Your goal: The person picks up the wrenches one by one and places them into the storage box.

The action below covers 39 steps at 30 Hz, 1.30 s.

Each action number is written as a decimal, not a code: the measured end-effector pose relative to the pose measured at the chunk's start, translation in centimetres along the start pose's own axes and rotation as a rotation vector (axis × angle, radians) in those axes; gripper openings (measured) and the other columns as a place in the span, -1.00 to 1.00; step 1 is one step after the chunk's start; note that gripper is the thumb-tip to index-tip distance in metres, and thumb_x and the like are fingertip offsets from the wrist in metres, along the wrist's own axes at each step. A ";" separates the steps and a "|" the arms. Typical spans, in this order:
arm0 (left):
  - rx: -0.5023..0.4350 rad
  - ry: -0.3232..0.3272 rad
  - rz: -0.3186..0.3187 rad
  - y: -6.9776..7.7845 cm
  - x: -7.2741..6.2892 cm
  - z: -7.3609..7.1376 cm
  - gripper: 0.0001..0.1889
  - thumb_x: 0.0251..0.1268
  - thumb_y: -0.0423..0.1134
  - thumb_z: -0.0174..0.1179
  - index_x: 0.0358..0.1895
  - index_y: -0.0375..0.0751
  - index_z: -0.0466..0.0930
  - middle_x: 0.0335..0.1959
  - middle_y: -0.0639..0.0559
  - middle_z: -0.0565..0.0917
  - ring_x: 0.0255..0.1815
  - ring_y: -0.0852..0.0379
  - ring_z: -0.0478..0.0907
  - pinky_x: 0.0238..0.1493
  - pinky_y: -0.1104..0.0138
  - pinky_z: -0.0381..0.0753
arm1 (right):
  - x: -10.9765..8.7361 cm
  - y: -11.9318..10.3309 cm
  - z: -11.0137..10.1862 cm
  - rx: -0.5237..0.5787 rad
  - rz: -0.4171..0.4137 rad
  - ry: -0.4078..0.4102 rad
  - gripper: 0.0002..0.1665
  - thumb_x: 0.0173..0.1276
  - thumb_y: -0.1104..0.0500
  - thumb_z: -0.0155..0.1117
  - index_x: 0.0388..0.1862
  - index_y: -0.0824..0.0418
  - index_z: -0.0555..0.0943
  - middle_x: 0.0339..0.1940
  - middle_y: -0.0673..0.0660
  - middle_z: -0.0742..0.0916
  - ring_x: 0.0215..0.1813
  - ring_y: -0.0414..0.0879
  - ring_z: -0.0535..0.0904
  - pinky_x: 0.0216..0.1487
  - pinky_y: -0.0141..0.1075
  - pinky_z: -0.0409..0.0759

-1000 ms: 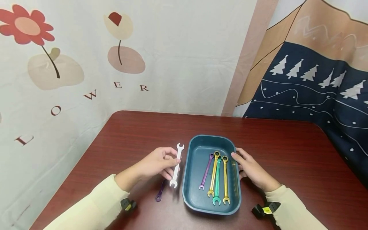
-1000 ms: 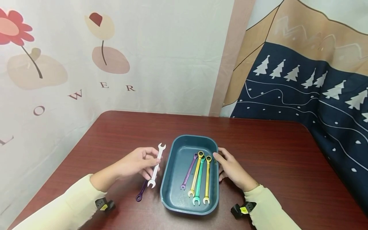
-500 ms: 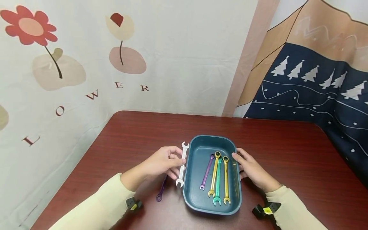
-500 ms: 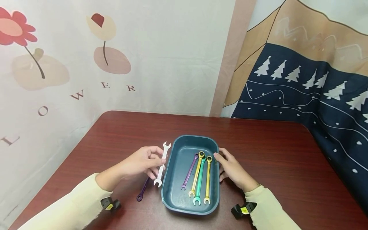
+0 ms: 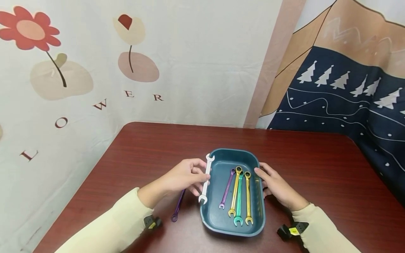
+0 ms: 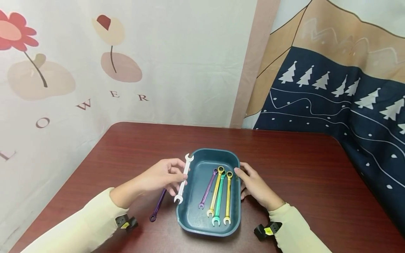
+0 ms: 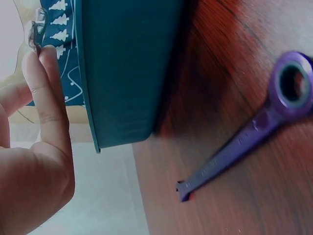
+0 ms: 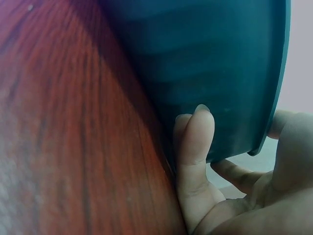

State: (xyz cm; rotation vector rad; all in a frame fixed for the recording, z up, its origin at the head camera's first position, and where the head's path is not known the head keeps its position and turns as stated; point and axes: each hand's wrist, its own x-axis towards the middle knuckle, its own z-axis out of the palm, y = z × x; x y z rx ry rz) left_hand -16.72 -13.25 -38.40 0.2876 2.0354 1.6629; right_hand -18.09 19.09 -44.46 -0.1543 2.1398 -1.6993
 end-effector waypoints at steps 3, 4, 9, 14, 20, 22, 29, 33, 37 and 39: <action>0.005 -0.010 -0.003 0.3 0.1 0.3 -0.55 0.29 -0.34 0.31 0.17 -0.45 0.42 -0.43 -0.05 0.71 -0.55 0.11 0.66 -0.49 0.23 0.73 | 0.0 0.0 -0.1 0.002 0.001 -0.004 -0.33 0.60 -0.20 -0.08 0.48 0.14 0.17 -0.17 0.19 0.69 -0.41 -0.08 0.69 -0.43 -0.17 0.69; 0.005 -0.013 -0.003 0.4 0.1 0.4 -0.56 0.29 -0.35 0.32 0.16 -0.44 0.42 -0.43 -0.05 0.71 -0.55 0.11 0.66 -0.48 0.22 0.73 | 0.0 0.0 -0.1 0.003 0.001 -0.003 -0.33 0.60 -0.20 -0.07 0.48 0.14 0.18 -0.18 0.19 0.69 -0.41 -0.08 0.69 -0.44 -0.17 0.69; 0.001 -0.022 0.004 0.7 0.3 0.9 -0.59 0.29 -0.35 0.32 0.14 -0.38 0.45 -0.43 -0.06 0.72 -0.54 0.11 0.67 -0.40 0.17 0.75 | -0.1 -0.1 -0.1 0.002 -0.007 -0.007 -0.33 0.61 -0.19 -0.08 0.48 0.15 0.17 -0.17 0.19 0.69 -0.41 -0.08 0.69 -0.43 -0.16 0.69; 0.007 -0.039 0.003 0.9 0.5 1.4 -0.56 0.29 -0.34 0.32 0.17 -0.39 0.42 -0.41 -0.08 0.73 -0.53 0.10 0.68 -0.35 0.15 0.76 | -0.2 -0.1 -0.1 0.007 -0.009 -0.018 -0.31 0.61 -0.18 -0.08 0.50 0.19 0.14 -0.17 0.19 0.69 -0.40 -0.10 0.69 -0.44 -0.18 0.69; 0.025 -0.038 0.023 1.1 0.9 2.1 -0.52 0.30 -0.36 0.31 0.22 -0.40 0.38 -0.38 -0.10 0.73 -0.53 0.10 0.69 -0.33 0.15 0.77 | -0.1 0.0 -0.1 -0.002 -0.011 -0.011 -0.34 0.61 -0.18 -0.08 0.48 0.14 0.17 -0.19 0.18 0.69 -0.42 -0.09 0.69 -0.44 -0.17 0.70; 0.024 -0.039 0.031 1.1 1.1 2.4 -0.50 0.31 -0.37 0.30 0.24 -0.42 0.36 -0.38 -0.10 0.73 -0.53 0.11 0.69 -0.33 0.15 0.77 | -0.1 -0.1 -0.1 -0.002 -0.013 -0.014 -0.34 0.61 -0.18 -0.09 0.49 0.15 0.16 -0.18 0.20 0.68 -0.42 -0.09 0.69 -0.44 -0.17 0.70; 0.059 -0.036 0.030 1.1 1.8 3.3 -0.55 0.31 -0.40 0.29 0.20 -0.40 0.38 -0.40 -0.10 0.72 -0.54 0.13 0.67 -0.35 0.17 0.76 | -0.3 -0.3 -0.1 0.009 -0.016 -0.022 -0.31 0.62 -0.16 -0.08 0.52 0.18 0.12 -0.13 0.25 0.68 -0.41 -0.09 0.69 -0.45 -0.18 0.69; 0.080 -0.040 0.012 1.1 2.2 3.7 -0.56 0.30 -0.39 0.30 0.19 -0.37 0.40 -0.39 -0.10 0.72 -0.54 0.14 0.66 -0.32 0.13 0.76 | -0.3 -0.3 -0.1 0.007 -0.017 -0.022 -0.31 0.62 -0.16 -0.08 0.52 0.18 0.12 -0.15 0.24 0.68 -0.41 -0.10 0.69 -0.45 -0.18 0.69; 0.104 -0.036 -0.003 1.2 2.5 4.2 -0.58 0.30 -0.42 0.30 0.17 -0.37 0.41 -0.40 -0.09 0.71 -0.56 0.15 0.64 -0.33 0.12 0.76 | -0.4 -0.3 -0.1 0.007 -0.013 -0.023 -0.30 0.61 -0.17 -0.08 0.52 0.19 0.11 -0.16 0.22 0.69 -0.41 -0.10 0.69 -0.45 -0.19 0.69; 0.124 -0.027 -0.003 1.3 2.7 4.3 -0.59 0.29 -0.43 0.30 0.16 -0.37 0.42 -0.40 -0.10 0.71 -0.56 0.14 0.64 -0.36 0.15 0.76 | -0.4 -0.3 -0.1 0.008 -0.011 -0.021 -0.30 0.61 -0.17 -0.08 0.52 0.18 0.12 -0.17 0.21 0.69 -0.41 -0.10 0.69 -0.45 -0.19 0.69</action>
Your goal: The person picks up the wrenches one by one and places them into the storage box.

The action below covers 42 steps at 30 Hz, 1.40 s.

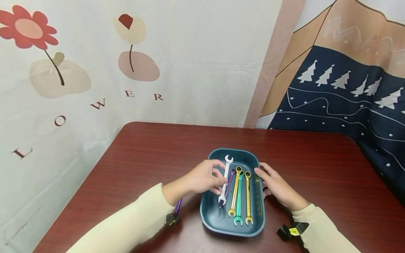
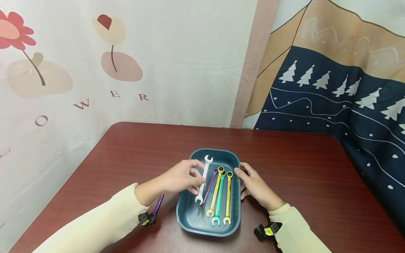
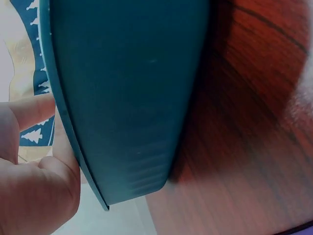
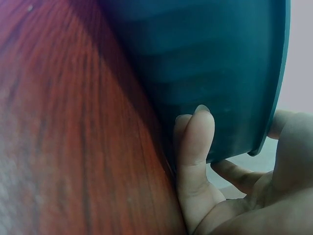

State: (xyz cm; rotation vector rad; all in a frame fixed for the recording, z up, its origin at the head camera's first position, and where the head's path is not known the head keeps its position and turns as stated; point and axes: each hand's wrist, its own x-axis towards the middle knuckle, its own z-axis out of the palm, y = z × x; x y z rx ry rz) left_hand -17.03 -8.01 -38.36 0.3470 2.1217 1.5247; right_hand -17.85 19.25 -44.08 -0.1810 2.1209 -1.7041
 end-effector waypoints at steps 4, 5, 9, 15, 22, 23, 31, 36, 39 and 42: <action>0.046 0.015 -0.008 0.1 0.5 0.2 -0.60 0.31 -0.43 0.28 0.16 -0.39 0.43 -0.39 -0.13 0.73 -0.58 0.16 0.64 -0.39 0.20 0.75 | 0.0 0.1 0.0 -0.004 0.000 0.006 -0.31 0.61 -0.17 -0.08 0.51 0.18 0.13 -0.17 0.21 0.68 -0.42 -0.09 0.69 -0.45 -0.18 0.69; 0.058 0.017 -0.015 0.2 0.6 0.3 -0.60 0.30 -0.43 0.28 0.17 -0.39 0.43 -0.39 -0.14 0.74 -0.58 0.16 0.63 -0.40 0.21 0.75 | 0.0 0.1 0.0 -0.006 0.000 0.009 -0.31 0.61 -0.17 -0.07 0.51 0.17 0.13 -0.17 0.21 0.68 -0.42 -0.09 0.69 -0.45 -0.18 0.69; 0.121 0.019 -0.038 0.2 1.0 0.6 -0.57 0.30 -0.44 0.28 0.20 -0.42 0.43 -0.39 -0.17 0.75 -0.60 0.17 0.63 -0.42 0.22 0.75 | 0.0 0.2 0.1 -0.016 0.014 0.028 -0.32 0.60 -0.18 -0.05 0.50 0.14 0.16 -0.13 0.24 0.67 -0.39 -0.07 0.69 -0.44 -0.18 0.69; 0.325 0.052 -0.027 0.5 1.2 1.2 -0.42 0.29 -0.42 0.29 0.37 -0.37 0.37 -0.54 -0.06 0.72 -0.67 0.18 0.63 -0.46 0.25 0.73 | 0.1 0.4 0.1 -0.016 0.010 0.020 -0.32 0.60 -0.19 -0.07 0.49 0.15 0.16 -0.14 0.22 0.68 -0.40 -0.07 0.69 -0.44 -0.17 0.69; 0.533 0.048 -0.048 0.9 1.2 1.9 -0.37 0.30 -0.39 0.30 0.43 -0.31 0.33 -0.63 0.06 0.69 -0.72 0.20 0.60 -0.58 0.40 0.61 | 0.1 0.3 0.2 -0.021 0.007 0.020 -0.34 0.60 -0.20 -0.08 0.48 0.13 0.18 -0.14 0.22 0.68 -0.40 -0.06 0.70 -0.43 -0.16 0.70; 0.560 0.044 -0.054 1.0 1.2 2.0 -0.36 0.31 -0.38 0.30 0.44 -0.31 0.32 -0.64 0.08 0.68 -0.72 0.21 0.60 -0.59 0.41 0.59 | 0.1 0.4 0.2 -0.023 0.007 0.020 -0.34 0.60 -0.19 -0.08 0.48 0.12 0.18 -0.14 0.22 0.68 -0.39 -0.06 0.69 -0.42 -0.15 0.70; 0.805 0.044 -0.050 1.7 1.2 2.6 -0.47 0.32 -0.33 0.30 0.35 -0.25 0.46 -0.33 -0.02 0.72 -0.62 0.23 0.59 -0.61 0.44 0.55 | 0.1 0.2 0.1 -0.023 0.006 0.022 -0.34 0.60 -0.20 -0.07 0.47 0.15 0.18 -0.15 0.23 0.68 -0.40 -0.07 0.68 -0.43 -0.17 0.69; 0.872 0.049 -0.048 1.6 1.4 2.7 -0.54 0.29 -0.33 0.32 0.26 -0.23 0.53 -0.03 -0.08 0.71 -0.48 0.19 0.56 -0.55 0.43 0.54 | 0.2 0.2 0.2 -0.017 0.010 0.023 -0.34 0.59 -0.20 -0.07 0.47 0.13 0.18 -0.14 0.22 0.68 -0.40 -0.07 0.69 -0.43 -0.18 0.69; 0.877 0.052 -0.049 1.5 1.5 2.7 -0.64 0.27 -0.36 0.30 0.13 -0.20 0.58 -0.13 -0.06 0.71 -0.53 0.19 0.52 -0.56 0.42 0.52 | 0.2 0.2 0.2 -0.016 0.001 0.014 -0.33 0.60 -0.19 -0.08 0.48 0.16 0.17 -0.13 0.23 0.68 -0.40 -0.07 0.69 -0.43 -0.17 0.70; 0.895 0.053 -0.032 1.3 1.5 2.7 -0.82 0.25 -0.41 0.27 -0.11 -0.14 0.62 -0.32 0.02 0.65 -0.56 0.18 0.49 -0.58 0.42 0.50 | 0.2 0.1 0.2 -0.014 -0.003 0.008 -0.32 0.61 -0.18 -0.08 0.48 0.18 0.15 -0.13 0.24 0.67 -0.40 -0.08 0.70 -0.44 -0.17 0.70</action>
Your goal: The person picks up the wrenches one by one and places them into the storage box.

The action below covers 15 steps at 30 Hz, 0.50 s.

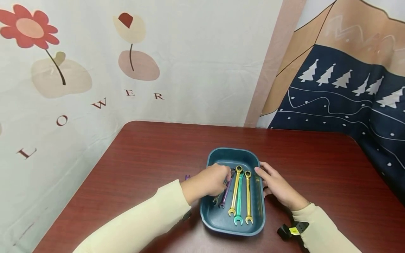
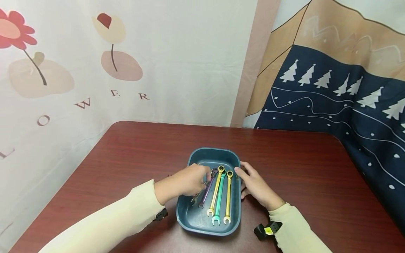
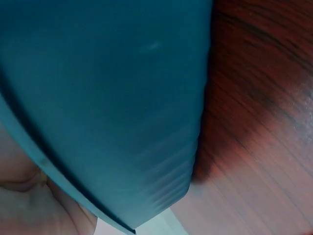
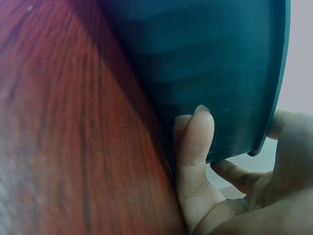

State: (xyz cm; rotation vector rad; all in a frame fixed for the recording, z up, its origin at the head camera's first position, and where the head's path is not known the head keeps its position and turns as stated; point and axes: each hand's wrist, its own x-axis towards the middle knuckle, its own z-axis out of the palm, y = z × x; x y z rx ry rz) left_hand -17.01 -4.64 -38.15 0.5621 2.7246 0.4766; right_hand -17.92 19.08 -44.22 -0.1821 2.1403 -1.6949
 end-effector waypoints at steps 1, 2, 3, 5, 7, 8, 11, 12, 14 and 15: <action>0.012 0.005 0.007 0.0 0.0 0.0 -0.86 0.24 -0.42 0.26 -0.18 -0.13 0.64 -0.35 0.04 0.63 -0.55 0.19 0.48 -0.58 0.42 0.50 | 0.0 0.0 0.0 0.000 -0.001 -0.002 -0.32 0.61 -0.18 -0.08 0.49 0.18 0.15 -0.13 0.24 0.67 -0.40 -0.08 0.69 -0.44 -0.17 0.69; 0.024 0.009 0.012 0.0 -0.1 0.1 -0.87 0.23 -0.44 0.25 -0.25 -0.12 0.65 -0.40 0.06 0.62 -0.54 0.20 0.48 -0.58 0.42 0.50 | -0.1 -0.1 0.0 -0.001 -0.003 -0.004 -0.31 0.61 -0.18 -0.08 0.49 0.19 0.14 -0.12 0.25 0.67 -0.40 -0.08 0.69 -0.44 -0.18 0.69; 0.032 0.010 0.013 0.1 -0.1 0.1 -0.87 0.23 -0.46 0.24 -0.30 -0.12 0.66 -0.43 0.08 0.61 -0.55 0.20 0.49 -0.59 0.42 0.50 | -0.1 -0.1 0.0 0.001 -0.001 -0.002 -0.31 0.61 -0.18 -0.08 0.50 0.18 0.14 -0.12 0.26 0.67 -0.40 -0.09 0.69 -0.44 -0.18 0.69; 0.057 0.012 0.026 0.1 -0.2 0.2 -0.83 0.20 -0.49 0.23 -0.39 -0.10 0.67 -0.49 0.11 0.60 -0.56 0.21 0.50 -0.61 0.43 0.50 | -0.1 -0.1 0.0 0.003 0.004 0.002 -0.32 0.61 -0.18 -0.07 0.50 0.17 0.14 -0.12 0.27 0.67 -0.40 -0.09 0.68 -0.45 -0.19 0.68; 0.092 0.006 0.042 0.2 -0.3 0.3 -0.79 0.19 -0.49 0.24 -0.47 -0.07 0.65 -0.55 0.13 0.58 -0.57 0.22 0.50 -0.61 0.43 0.50 | -0.2 -0.2 0.0 0.004 0.004 0.003 -0.31 0.61 -0.17 -0.07 0.51 0.17 0.13 -0.11 0.28 0.66 -0.41 -0.10 0.68 -0.45 -0.19 0.68; 0.113 0.001 0.050 0.3 -0.3 0.4 -0.79 0.18 -0.48 0.25 -0.48 -0.05 0.65 -0.55 0.15 0.58 -0.56 0.22 0.49 -0.59 0.42 0.49 | -0.2 -0.2 -0.1 0.004 0.005 0.004 -0.31 0.61 -0.17 -0.07 0.51 0.17 0.13 -0.11 0.28 0.67 -0.41 -0.10 0.68 -0.45 -0.19 0.68; 0.167 -0.007 0.073 0.5 -0.5 0.6 -0.79 0.16 -0.44 0.28 -0.49 0.01 0.63 -0.53 0.20 0.59 -0.52 0.24 0.48 -0.52 0.37 0.50 | -0.3 -0.1 -0.2 0.003 0.004 -0.002 -0.31 0.61 -0.18 -0.08 0.51 0.17 0.13 -0.10 0.28 0.67 -0.41 -0.09 0.68 -0.45 -0.19 0.68; 0.181 -0.009 0.073 0.6 -0.6 0.7 -0.79 0.17 -0.42 0.28 -0.49 0.02 0.62 -0.53 0.20 0.59 -0.51 0.24 0.48 -0.50 0.35 0.50 | -0.4 -0.1 -0.2 0.006 0.008 -0.002 -0.31 0.60 -0.19 -0.07 0.50 0.17 0.14 -0.10 0.27 0.67 -0.41 -0.09 0.68 -0.44 -0.18 0.68; 0.202 -0.003 0.075 0.8 -0.8 0.7 -0.81 0.17 -0.39 0.29 -0.48 0.03 0.62 -0.51 0.21 0.59 -0.49 0.24 0.48 -0.47 0.33 0.50 | -0.4 -0.1 -0.3 0.006 0.009 -0.004 -0.31 0.60 -0.19 -0.06 0.50 0.16 0.15 -0.10 0.25 0.67 -0.40 -0.08 0.69 -0.44 -0.18 0.69; 0.208 0.000 0.073 0.9 -0.8 0.7 -0.82 0.18 -0.38 0.30 -0.48 0.03 0.61 -0.52 0.20 0.59 -0.49 0.24 0.48 -0.47 0.33 0.50 | -0.4 0.0 -0.3 0.006 0.007 -0.009 -0.31 0.60 -0.19 -0.07 0.50 0.16 0.15 -0.10 0.24 0.67 -0.40 -0.08 0.69 -0.44 -0.18 0.69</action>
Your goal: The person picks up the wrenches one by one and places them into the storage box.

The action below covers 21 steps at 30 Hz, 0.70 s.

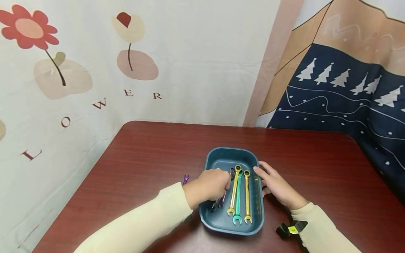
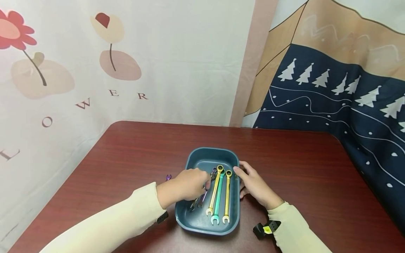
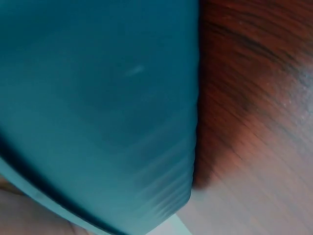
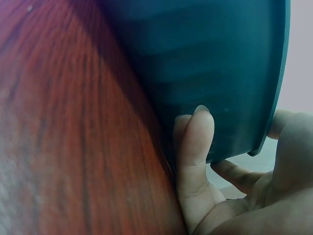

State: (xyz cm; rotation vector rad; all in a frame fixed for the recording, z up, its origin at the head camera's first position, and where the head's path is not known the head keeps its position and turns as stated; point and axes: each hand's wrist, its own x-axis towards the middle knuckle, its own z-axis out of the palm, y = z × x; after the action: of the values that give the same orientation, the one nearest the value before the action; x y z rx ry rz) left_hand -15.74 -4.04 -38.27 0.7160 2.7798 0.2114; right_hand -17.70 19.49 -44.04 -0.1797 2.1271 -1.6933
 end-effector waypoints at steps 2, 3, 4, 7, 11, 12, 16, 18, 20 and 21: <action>0.011 0.006 -0.001 0.0 -0.1 0.0 -0.82 0.20 -0.36 0.29 -0.48 0.01 0.59 -0.53 0.19 0.58 -0.50 0.23 0.47 -0.48 0.34 0.49 | 0.1 0.0 0.0 0.002 0.000 -0.001 -0.31 0.60 -0.20 -0.07 0.49 0.15 0.15 -0.11 0.22 0.67 -0.40 -0.08 0.69 -0.43 -0.18 0.69; 0.016 0.007 -0.001 0.1 -0.1 0.0 -0.82 0.22 -0.35 0.29 -0.48 0.00 0.58 -0.54 0.18 0.57 -0.52 0.23 0.46 -0.50 0.35 0.48 | 0.1 0.0 0.0 0.006 0.003 0.001 -0.32 0.59 -0.20 -0.06 0.49 0.15 0.16 -0.12 0.21 0.68 -0.40 -0.08 0.70 -0.43 -0.18 0.70; 0.020 0.007 0.001 0.1 -0.1 0.1 -0.82 0.24 -0.34 0.28 -0.49 -0.01 0.57 -0.56 0.17 0.56 -0.54 0.23 0.46 -0.52 0.35 0.47 | 0.1 0.0 0.0 0.003 -0.003 -0.004 -0.31 0.60 -0.20 -0.07 0.49 0.16 0.15 -0.12 0.21 0.68 -0.40 -0.08 0.69 -0.44 -0.18 0.70; 0.044 0.017 0.010 0.1 -0.1 0.2 -0.79 0.31 -0.29 0.26 -0.51 -0.03 0.54 -0.61 0.14 0.54 -0.60 0.23 0.45 -0.59 0.38 0.44 | 0.1 0.1 -0.1 0.011 -0.002 -0.006 -0.31 0.60 -0.19 -0.07 0.50 0.16 0.15 -0.14 0.20 0.68 -0.40 -0.08 0.69 -0.44 -0.17 0.69; 0.085 0.047 0.019 0.1 -0.2 0.3 -0.79 0.37 -0.23 0.25 -0.48 -0.07 0.54 -0.61 0.11 0.53 -0.63 0.24 0.45 -0.64 0.39 0.44 | 0.1 0.3 -0.1 0.009 -0.002 -0.008 -0.30 0.60 -0.19 -0.08 0.51 0.16 0.13 -0.16 0.21 0.69 -0.39 -0.08 0.69 -0.45 -0.16 0.69; 0.090 0.055 0.019 0.1 -0.2 0.4 -0.81 0.37 -0.22 0.25 -0.46 -0.07 0.55 -0.59 0.11 0.54 -0.63 0.24 0.46 -0.63 0.39 0.44 | 0.1 0.3 -0.1 0.009 0.000 -0.006 -0.30 0.60 -0.20 -0.07 0.51 0.16 0.13 -0.16 0.21 0.69 -0.39 -0.09 0.69 -0.45 -0.16 0.68; 0.085 0.081 0.028 0.0 -0.2 0.4 -0.88 0.38 -0.23 0.23 -0.37 -0.09 0.61 -0.54 0.08 0.59 -0.60 0.24 0.46 -0.61 0.39 0.46 | 0.2 0.3 0.0 0.009 0.007 0.004 -0.32 0.59 -0.21 -0.06 0.49 0.14 0.16 -0.18 0.19 0.69 -0.40 -0.09 0.68 -0.45 -0.17 0.69; 0.056 0.089 0.038 -0.1 -0.2 0.5 -0.90 0.36 -0.23 0.25 -0.35 -0.09 0.61 -0.54 0.10 0.59 -0.59 0.25 0.46 -0.59 0.39 0.46 | 0.2 0.3 0.0 0.011 0.009 0.006 -0.32 0.59 -0.21 -0.06 0.48 0.13 0.17 -0.18 0.18 0.69 -0.40 -0.09 0.69 -0.45 -0.17 0.69; 0.018 0.096 0.054 -0.2 -0.3 0.5 -0.91 0.33 -0.22 0.28 -0.35 -0.07 0.61 -0.56 0.14 0.57 -0.59 0.26 0.45 -0.56 0.40 0.45 | 0.2 0.3 0.0 0.010 0.005 0.001 -0.32 0.60 -0.21 -0.07 0.49 0.14 0.16 -0.17 0.19 0.69 -0.40 -0.08 0.69 -0.45 -0.17 0.69; 0.004 0.099 0.063 -0.3 -0.4 0.5 -0.91 0.32 -0.21 0.30 -0.35 -0.05 0.60 -0.57 0.16 0.55 -0.58 0.27 0.45 -0.55 0.41 0.44 | 0.2 0.3 -0.1 0.010 0.006 0.001 -0.31 0.60 -0.21 -0.07 0.49 0.14 0.15 -0.17 0.19 0.69 -0.40 -0.08 0.69 -0.45 -0.17 0.69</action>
State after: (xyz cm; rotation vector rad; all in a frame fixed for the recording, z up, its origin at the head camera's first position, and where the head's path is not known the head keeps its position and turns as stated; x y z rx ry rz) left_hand -15.42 -4.44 -38.73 0.8167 2.8538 0.2604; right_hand -17.86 19.55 -44.38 -0.1687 2.1176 -1.7004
